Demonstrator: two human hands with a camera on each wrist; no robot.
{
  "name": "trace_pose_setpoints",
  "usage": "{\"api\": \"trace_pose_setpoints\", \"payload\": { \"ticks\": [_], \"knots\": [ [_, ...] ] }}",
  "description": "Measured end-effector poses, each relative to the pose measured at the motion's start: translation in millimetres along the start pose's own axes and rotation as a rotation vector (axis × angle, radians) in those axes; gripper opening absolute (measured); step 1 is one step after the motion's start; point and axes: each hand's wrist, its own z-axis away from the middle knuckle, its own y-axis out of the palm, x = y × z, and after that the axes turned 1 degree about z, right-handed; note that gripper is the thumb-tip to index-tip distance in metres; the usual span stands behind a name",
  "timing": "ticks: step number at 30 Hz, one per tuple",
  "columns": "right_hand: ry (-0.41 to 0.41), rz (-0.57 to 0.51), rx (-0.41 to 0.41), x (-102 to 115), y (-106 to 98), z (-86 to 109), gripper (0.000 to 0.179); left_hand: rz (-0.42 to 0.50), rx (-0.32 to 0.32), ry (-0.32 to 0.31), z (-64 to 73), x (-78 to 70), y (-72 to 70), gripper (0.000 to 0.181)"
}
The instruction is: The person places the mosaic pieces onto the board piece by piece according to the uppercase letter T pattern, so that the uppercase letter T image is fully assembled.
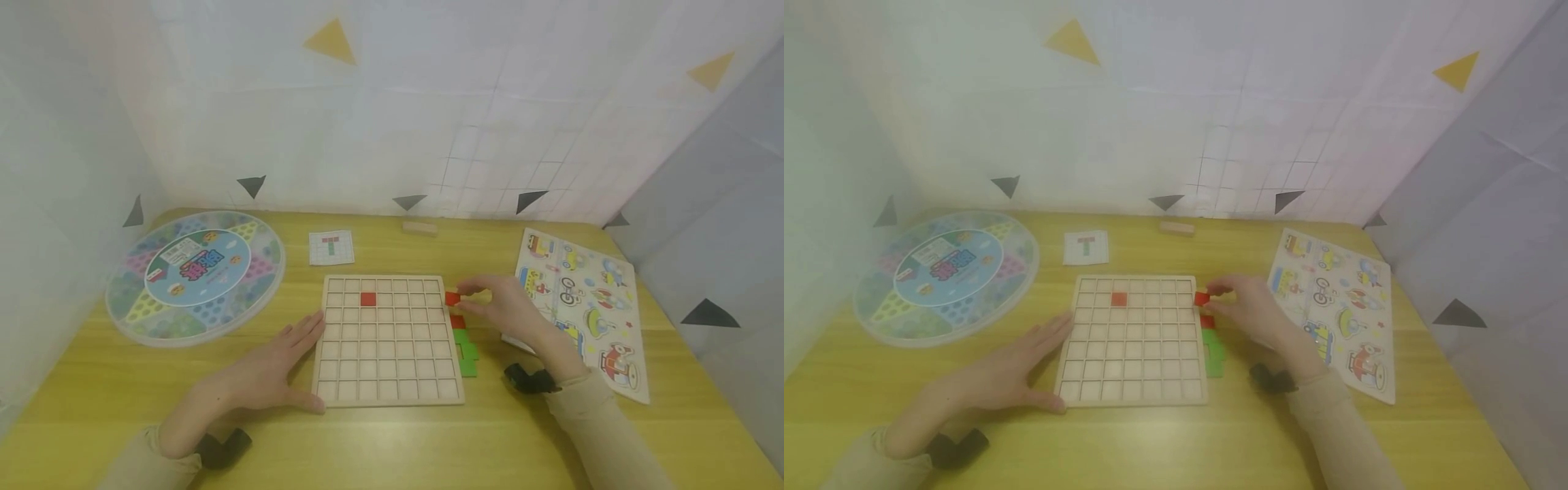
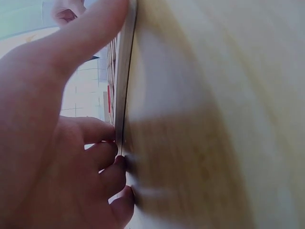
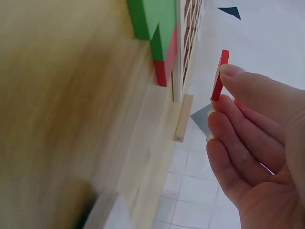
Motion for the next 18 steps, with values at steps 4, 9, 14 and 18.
{"api": "trace_pose_setpoints", "payload": {
  "ticks": [4, 9, 14, 18],
  "knots": [
    [-0.004, -0.005, -0.001, 4.7, -1.2, 0.2, 0.026, 0.002, 0.004, 0.006, 0.2, 0.5, -0.6, 0.124],
    [-0.012, -0.01, -0.002, 8.2, -0.7, -0.3, 0.026, 0.007, 0.01, 0.009, 1.8, -0.7, -3.2, 0.123],
    [-0.027, -0.038, -0.003, 11.7, 2.0, -1.8, 0.024, -0.014, 0.023, 0.009, 1.8, -1.7, -3.5, 0.122],
    [-0.042, -0.046, 0.002, 22.0, 4.5, -9.3, 0.022, -0.026, 0.018, 0.014, 0.7, -0.3, -1.7, 0.123]
  ]
}}
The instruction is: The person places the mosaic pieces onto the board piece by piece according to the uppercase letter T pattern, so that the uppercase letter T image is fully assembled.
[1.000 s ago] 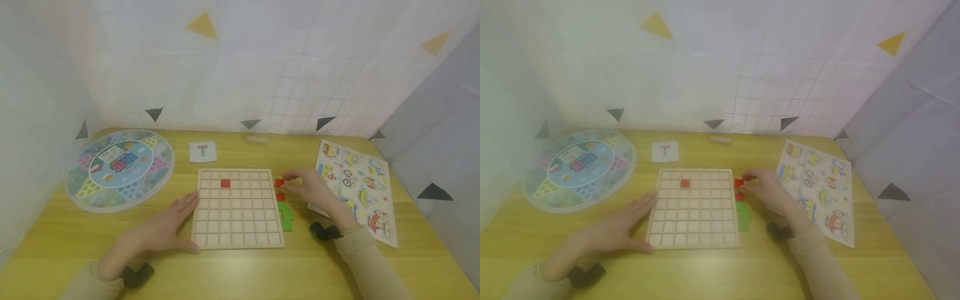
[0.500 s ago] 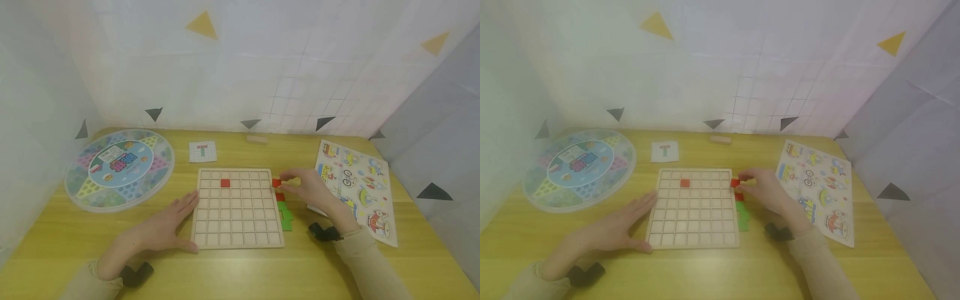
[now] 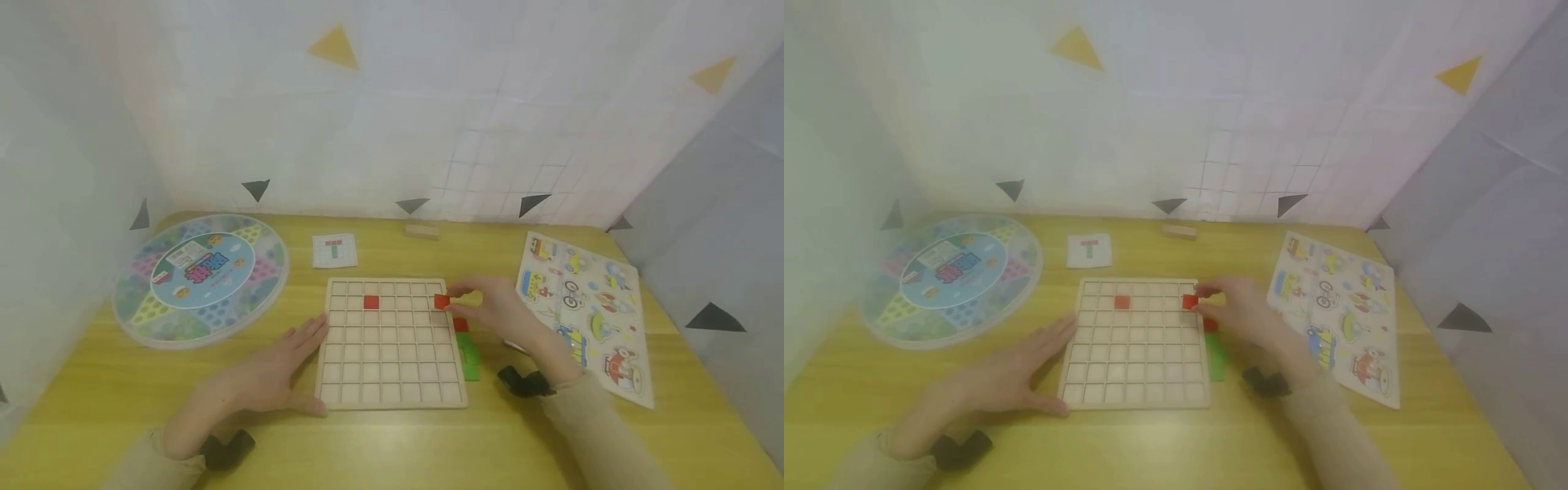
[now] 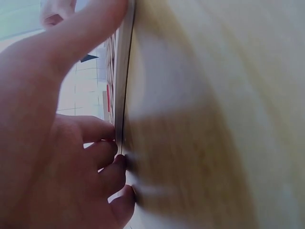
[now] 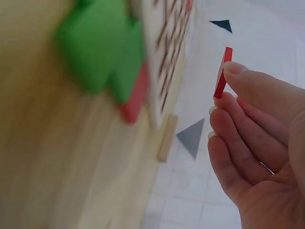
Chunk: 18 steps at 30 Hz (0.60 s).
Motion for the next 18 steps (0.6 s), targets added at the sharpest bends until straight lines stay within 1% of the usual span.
{"api": "trace_pose_setpoints", "payload": {
  "ticks": [5, 10, 13, 18],
  "knots": [
    [-0.01, 0.019, 0.022, 16.7, 4.6, -15.2, 0.022, 0.004, -0.012, 0.016, -1.4, 0.9, 2.0, 0.124],
    [0.029, 0.028, 0.071, 28.6, 12.8, -30.7, 0.026, 0.005, -0.011, 0.018, -1.3, 0.8, 1.9, 0.124],
    [0.022, 0.012, 0.082, 34.7, 18.2, -38.9, 0.028, 0.004, -0.01, 0.012, -0.8, 0.0, 1.6, 0.124],
    [-0.003, 0.005, 0.082, 46.9, 25.1, -48.7, 0.028, 0.033, -0.005, -0.001, 0.4, -2.4, 0.2, 0.124]
  ]
}}
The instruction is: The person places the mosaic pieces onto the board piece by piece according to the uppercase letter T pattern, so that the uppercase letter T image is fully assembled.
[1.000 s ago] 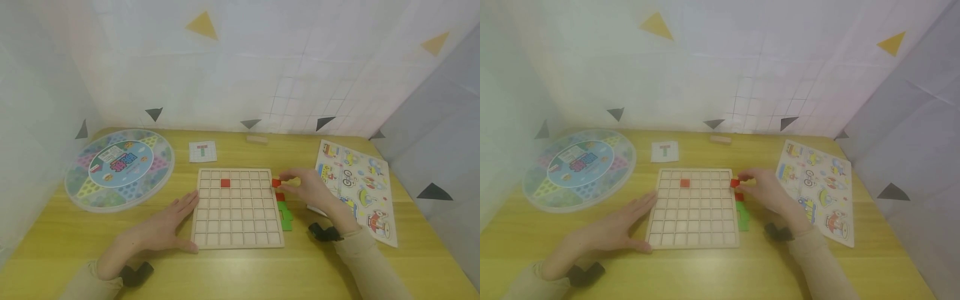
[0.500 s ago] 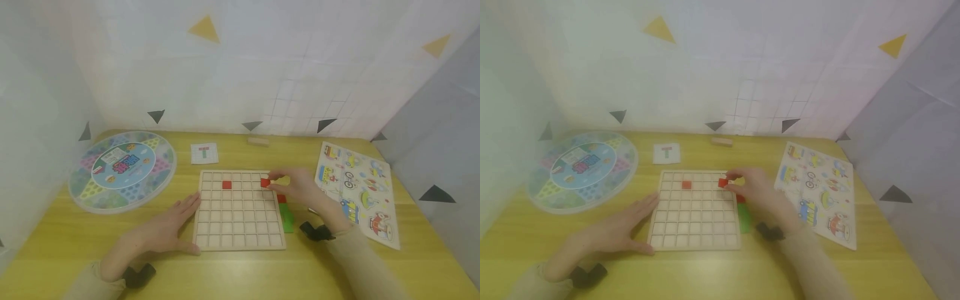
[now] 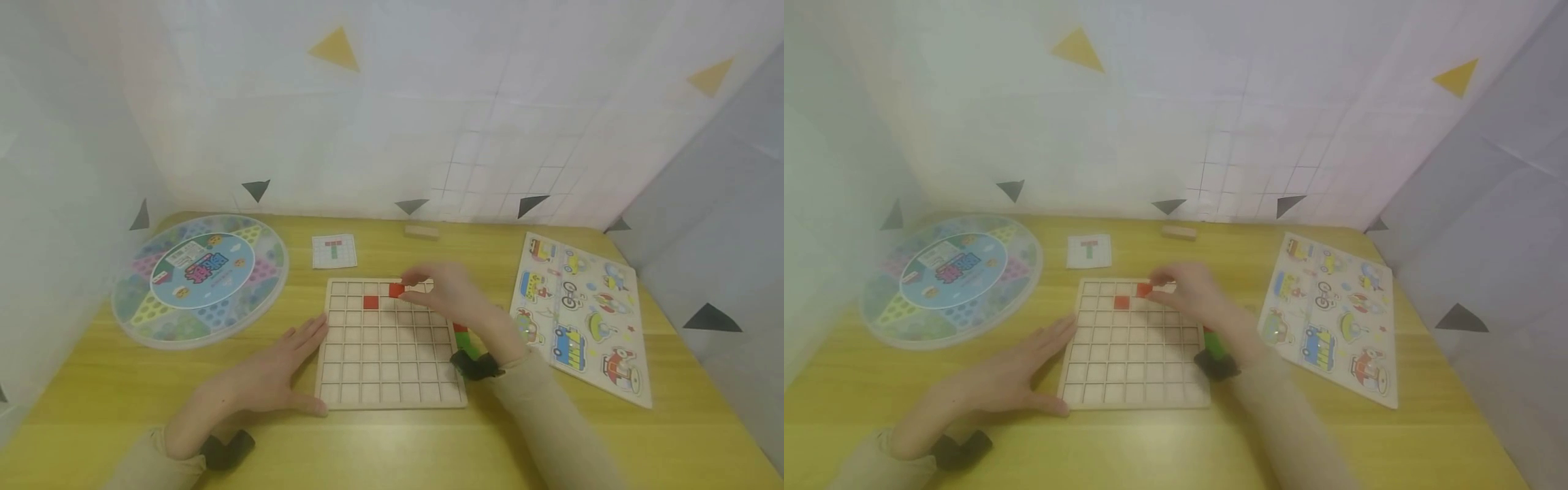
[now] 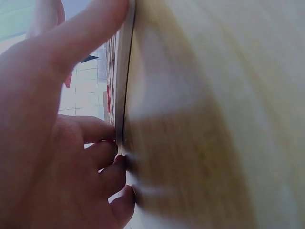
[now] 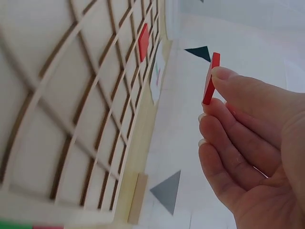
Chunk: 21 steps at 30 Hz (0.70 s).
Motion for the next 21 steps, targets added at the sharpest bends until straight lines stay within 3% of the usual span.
{"api": "trace_pose_setpoints", "payload": {
  "ticks": [9, 21],
  "knots": [
    [-0.01, -0.017, 0.036, 14.1, 12.3, -14.8, 0.029, 0.005, 0.004, 0.002, 0.5, -3.0, -2.3, 0.123],
    [-0.031, -0.019, 0.036, 7.8, 28.7, -19.1, 0.026, -0.006, -0.004, 0.007, -1.2, 0.5, 0.2, 0.124]
  ]
}}
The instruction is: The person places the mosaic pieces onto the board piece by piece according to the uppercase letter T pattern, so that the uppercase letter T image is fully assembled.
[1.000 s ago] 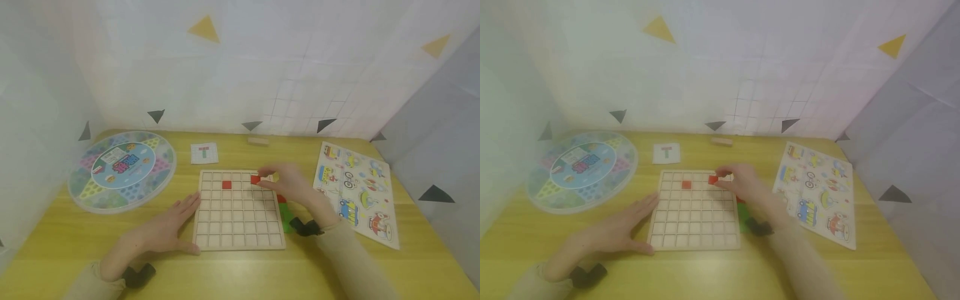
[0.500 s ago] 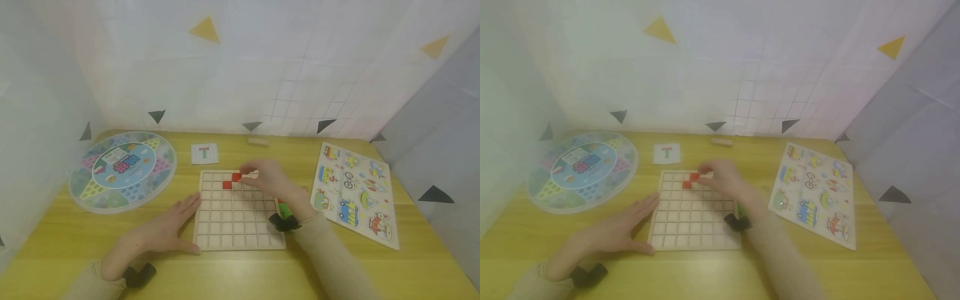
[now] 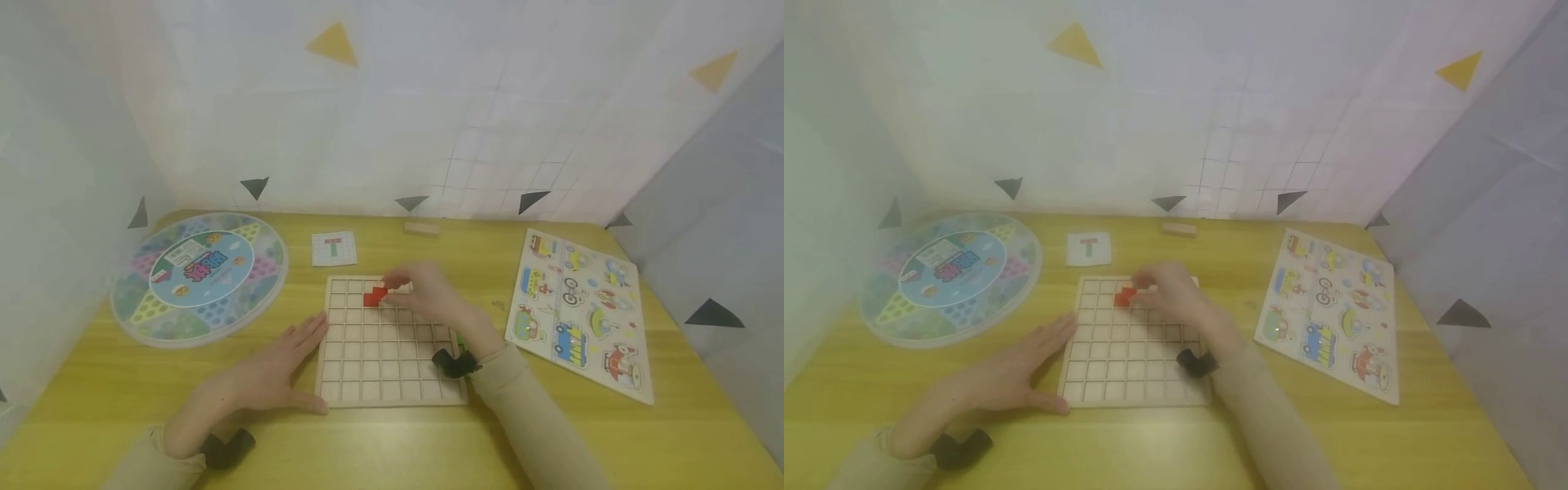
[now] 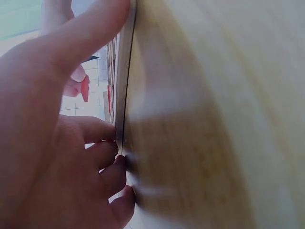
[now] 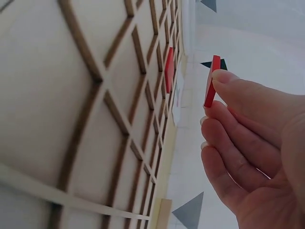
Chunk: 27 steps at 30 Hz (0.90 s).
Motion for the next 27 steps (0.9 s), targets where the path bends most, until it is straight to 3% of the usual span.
{"api": "trace_pose_setpoints", "payload": {
  "ticks": [27],
  "knots": [
    [0.135, -0.095, 0.067, -20.4, 5.6, 0.3, 0.033, 0.016, 0.004, -0.016, 0.4, -1.5, -1.2, 0.125]
  ]
}}
